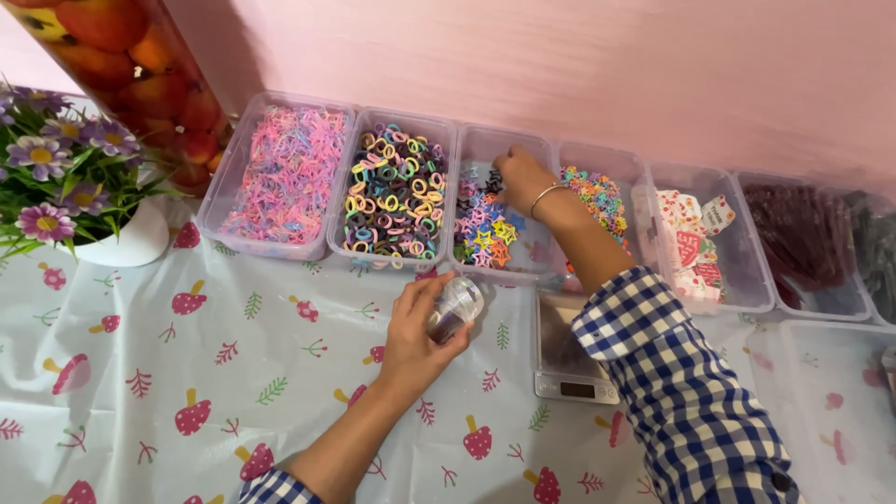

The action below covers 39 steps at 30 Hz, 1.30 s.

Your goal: Picking various small hair accessories like beads, stars, and elastic bands from bins and packing them into small plastic bags.

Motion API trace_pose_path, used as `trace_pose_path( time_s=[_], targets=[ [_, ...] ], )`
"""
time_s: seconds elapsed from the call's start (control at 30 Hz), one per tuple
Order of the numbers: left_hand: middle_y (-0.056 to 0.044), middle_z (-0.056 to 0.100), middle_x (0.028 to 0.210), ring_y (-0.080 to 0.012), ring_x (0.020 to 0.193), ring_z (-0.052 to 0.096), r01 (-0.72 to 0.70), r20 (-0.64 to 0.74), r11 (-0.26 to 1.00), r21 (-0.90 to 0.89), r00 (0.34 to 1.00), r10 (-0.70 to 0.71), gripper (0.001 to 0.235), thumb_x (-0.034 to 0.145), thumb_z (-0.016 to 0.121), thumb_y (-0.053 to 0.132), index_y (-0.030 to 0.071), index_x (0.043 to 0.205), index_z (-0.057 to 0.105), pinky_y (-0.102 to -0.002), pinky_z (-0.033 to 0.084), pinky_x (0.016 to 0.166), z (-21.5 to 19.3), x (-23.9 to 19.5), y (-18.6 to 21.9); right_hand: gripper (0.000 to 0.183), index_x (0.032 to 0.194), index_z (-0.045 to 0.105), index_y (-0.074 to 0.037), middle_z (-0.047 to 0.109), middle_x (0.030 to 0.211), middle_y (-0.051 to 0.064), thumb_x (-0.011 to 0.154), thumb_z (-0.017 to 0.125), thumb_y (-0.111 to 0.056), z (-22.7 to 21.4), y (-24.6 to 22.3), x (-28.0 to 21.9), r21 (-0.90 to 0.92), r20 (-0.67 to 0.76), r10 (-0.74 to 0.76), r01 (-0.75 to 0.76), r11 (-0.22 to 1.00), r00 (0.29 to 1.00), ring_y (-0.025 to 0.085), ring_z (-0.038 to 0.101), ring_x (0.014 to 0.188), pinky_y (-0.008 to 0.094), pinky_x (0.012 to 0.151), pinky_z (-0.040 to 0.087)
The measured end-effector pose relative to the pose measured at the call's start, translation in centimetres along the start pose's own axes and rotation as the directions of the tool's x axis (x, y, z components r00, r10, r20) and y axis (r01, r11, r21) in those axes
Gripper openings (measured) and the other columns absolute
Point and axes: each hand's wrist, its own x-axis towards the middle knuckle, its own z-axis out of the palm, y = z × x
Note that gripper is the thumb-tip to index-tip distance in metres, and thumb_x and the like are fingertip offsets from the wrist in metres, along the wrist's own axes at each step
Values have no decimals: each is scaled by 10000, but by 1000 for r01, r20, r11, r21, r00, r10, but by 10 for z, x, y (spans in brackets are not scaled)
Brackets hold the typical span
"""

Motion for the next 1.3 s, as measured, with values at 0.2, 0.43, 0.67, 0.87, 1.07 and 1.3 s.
trace_pose_path(
  time_s=[0.2,0.43,0.67,0.87,1.07,1.3],
  targets=[
    [-168,627,1160,-389,1095,665,8,-58,999,-40,998,-10,609,741,858,117,-16,1289,628,-483,528,970,-2,3,3,430,1302,663,-50,571,1297,268,876,711,-17,-4,-20,-14,133,146,-103,84,988,984,522,616,1175,514,1003,538],
    [-186,596,1180,-424,1139,642,77,-29,993,-94,996,-80,683,717,879,75,-19,1333,601,-480,528,995,-3,3,4,627,1242,661,-61,559,1259,264,680,917,-164,-48,-69,-77,241,124,-195,161,957,973,536,609,1158,562,966,548],
    [-170,595,1160,-388,1130,652,49,-47,994,-100,997,-54,711,706,892,98,-2,1350,608,-458,517,1010,-2,2,-1,732,1199,621,-108,499,1303,175,585,974,-293,-17,-64,-62,40,85,-180,177,983,980,471,565,1206,511,981,545],
    [-158,607,1153,-373,1111,662,27,-65,998,-63,997,-31,669,719,883,125,3,1323,623,-465,527,989,-1,2,2,360,1058,692,-156,617,1100,100,747,870,-185,-28,-29,-34,43,-5,-47,47,998,999,399,667,1076,465,870,578],
    [-150,622,1151,-371,1093,663,55,-47,998,-39,997,-56,653,732,883,130,13,1323,632,-467,521,985,-3,3,3,124,924,798,-193,739,933,105,807,819,-230,-13,-33,-18,55,9,-125,124,991,992,378,731,950,449,824,593],
    [-142,616,1166,-354,1098,657,28,-43,999,-41,999,-30,672,740,885,141,26,1345,616,-454,516,983,-2,3,-1,210,924,812,-181,751,924,112,731,881,-226,-7,-36,-14,37,61,-121,119,992,991,391,732,942,465,833,597]
  ],
)
